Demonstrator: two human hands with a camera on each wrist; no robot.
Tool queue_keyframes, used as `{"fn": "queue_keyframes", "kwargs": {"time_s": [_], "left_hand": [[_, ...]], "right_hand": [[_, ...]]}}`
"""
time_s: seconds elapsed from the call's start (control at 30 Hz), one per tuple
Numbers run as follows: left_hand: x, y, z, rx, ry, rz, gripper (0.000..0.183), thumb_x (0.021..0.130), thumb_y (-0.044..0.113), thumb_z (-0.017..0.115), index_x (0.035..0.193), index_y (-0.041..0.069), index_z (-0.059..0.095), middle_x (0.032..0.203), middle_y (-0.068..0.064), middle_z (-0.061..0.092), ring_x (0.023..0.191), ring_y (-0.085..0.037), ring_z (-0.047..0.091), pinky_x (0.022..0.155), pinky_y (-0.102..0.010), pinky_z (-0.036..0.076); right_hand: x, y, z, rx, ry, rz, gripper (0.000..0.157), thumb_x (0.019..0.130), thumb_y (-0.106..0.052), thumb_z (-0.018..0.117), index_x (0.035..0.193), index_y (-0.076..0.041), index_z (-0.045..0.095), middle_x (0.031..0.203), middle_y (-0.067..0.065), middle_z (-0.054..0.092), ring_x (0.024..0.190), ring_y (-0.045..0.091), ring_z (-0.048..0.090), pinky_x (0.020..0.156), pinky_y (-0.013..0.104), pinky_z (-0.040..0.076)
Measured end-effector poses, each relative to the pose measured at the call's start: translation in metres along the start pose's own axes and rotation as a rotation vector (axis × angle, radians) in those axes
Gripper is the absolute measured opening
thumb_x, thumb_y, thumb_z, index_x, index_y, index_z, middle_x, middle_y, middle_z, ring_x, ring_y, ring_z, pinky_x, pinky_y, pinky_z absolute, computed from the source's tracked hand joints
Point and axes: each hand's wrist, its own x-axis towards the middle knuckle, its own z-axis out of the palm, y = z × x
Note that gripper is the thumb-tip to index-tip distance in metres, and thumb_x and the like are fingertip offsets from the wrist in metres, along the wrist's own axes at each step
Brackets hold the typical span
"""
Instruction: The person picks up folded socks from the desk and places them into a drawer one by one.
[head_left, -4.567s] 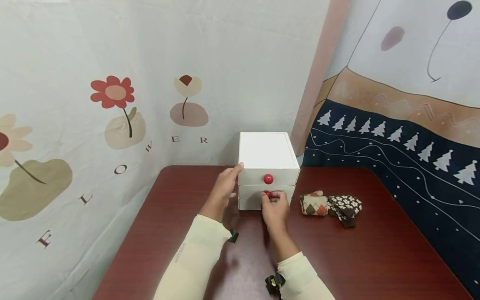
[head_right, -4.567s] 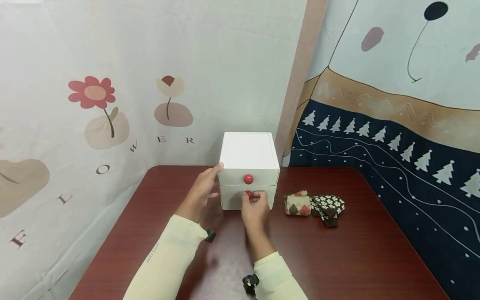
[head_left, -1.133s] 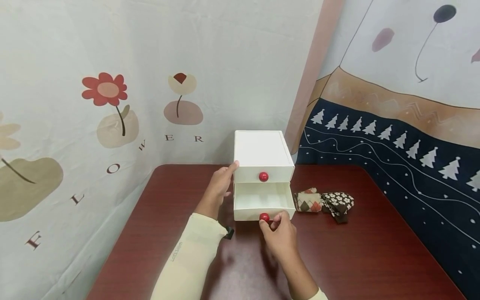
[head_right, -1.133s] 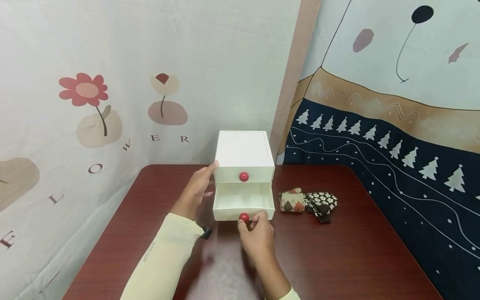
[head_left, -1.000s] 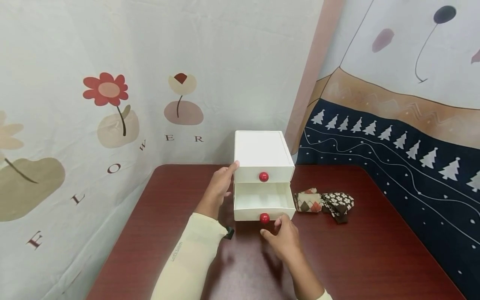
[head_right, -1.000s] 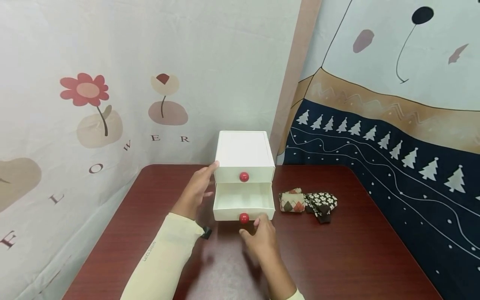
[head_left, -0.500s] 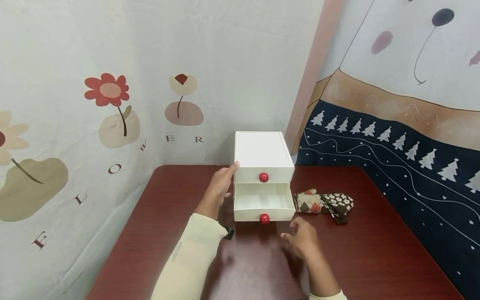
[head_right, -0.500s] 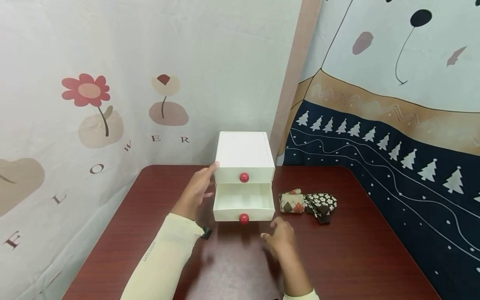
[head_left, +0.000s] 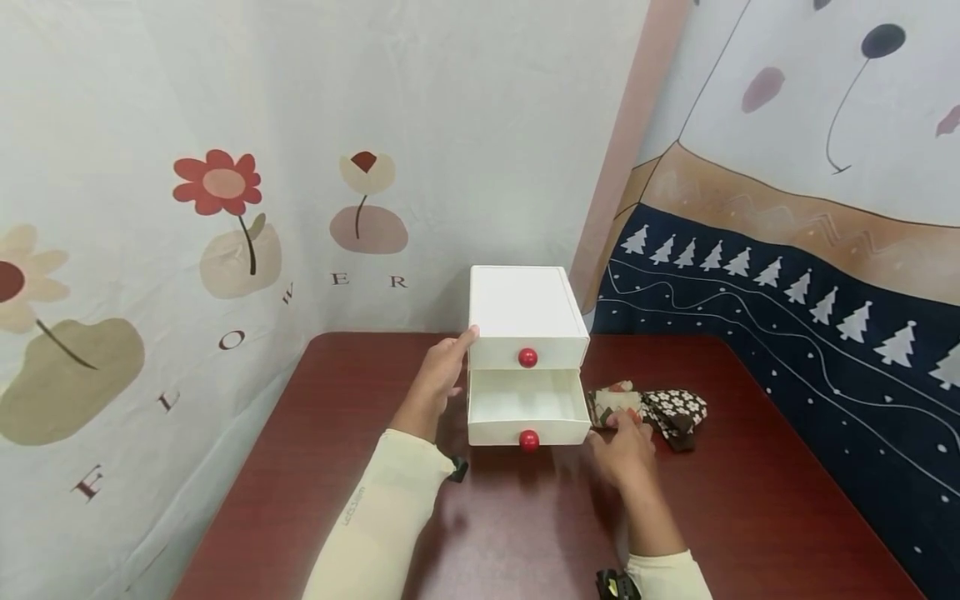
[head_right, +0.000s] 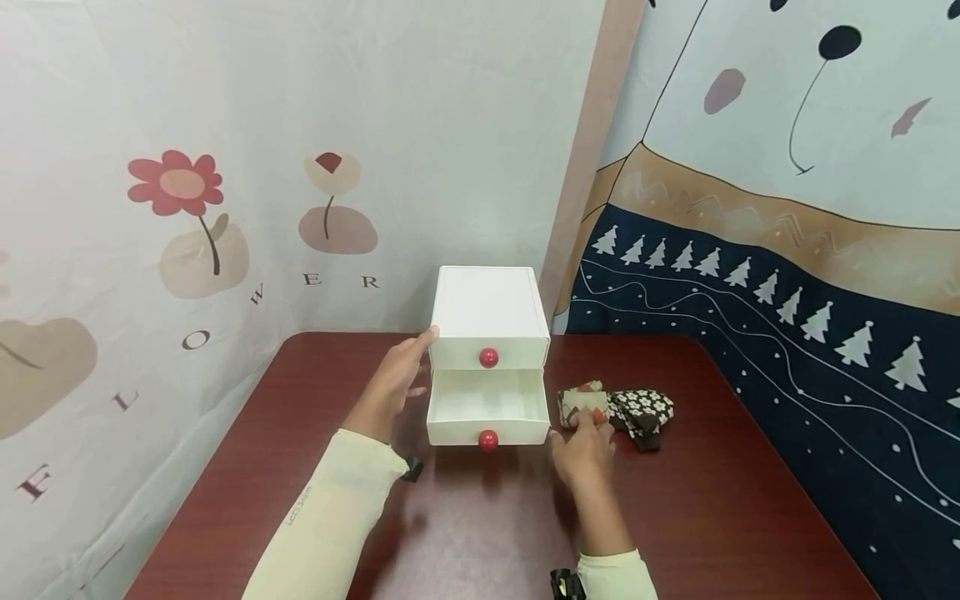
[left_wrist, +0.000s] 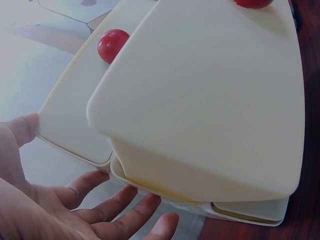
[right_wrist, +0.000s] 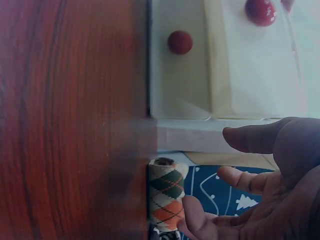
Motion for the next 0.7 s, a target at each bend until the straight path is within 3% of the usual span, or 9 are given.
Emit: {"fn": "queue_keyframes", "kwargs": {"time_s": [0.17,0.33,0.47,0.7], "left_hand": [[0.001,-0.001,0.0,0.008,-0.004,0.011,0.076,0.105,0.067,0.056,0.15,0.006,0.055,0.162,-0.017,0.053,0.156,-0.042,0.045,0.122,-0.072,0.041],[0.003,0.0,-0.001,0.028,0.004,0.021,0.078,0.105,0.067,0.055,0.151,0.005,0.054,0.163,-0.018,0.051,0.157,-0.043,0.044,0.123,-0.074,0.039],[0.003,0.001,-0.001,0.034,0.005,0.017,0.078,0.105,0.067,0.055,0.151,0.005,0.054,0.164,-0.018,0.051,0.158,-0.043,0.044,0.123,-0.073,0.038],[0.003,0.001,-0.001,0.036,0.001,0.015,0.077,0.105,0.067,0.055,0.15,0.005,0.056,0.164,-0.018,0.051,0.157,-0.043,0.044,0.123,-0.074,0.039]], "right_hand": [[0.013,0.004,0.002,0.013,-0.013,0.029,0.046,0.104,-0.025,0.065,0.141,-0.002,0.051,0.141,0.044,0.04,0.128,0.067,0.048,0.1,0.07,0.048],[0.025,0.007,0.005,0.032,-0.05,0.074,0.063,0.106,-0.025,0.064,0.159,-0.007,0.036,0.146,0.047,0.03,0.107,0.058,0.063,0.088,0.062,0.054],[0.033,0.009,0.008,0.063,-0.049,0.11,0.073,0.105,-0.024,0.065,0.166,-0.01,0.027,0.15,0.047,0.024,0.102,0.055,0.063,0.082,0.058,0.054],[0.05,0.01,0.014,0.168,-0.022,0.151,0.066,0.107,-0.024,0.063,0.164,-0.015,0.031,0.15,0.046,0.025,0.1,0.055,0.06,0.058,0.042,0.062]]}}
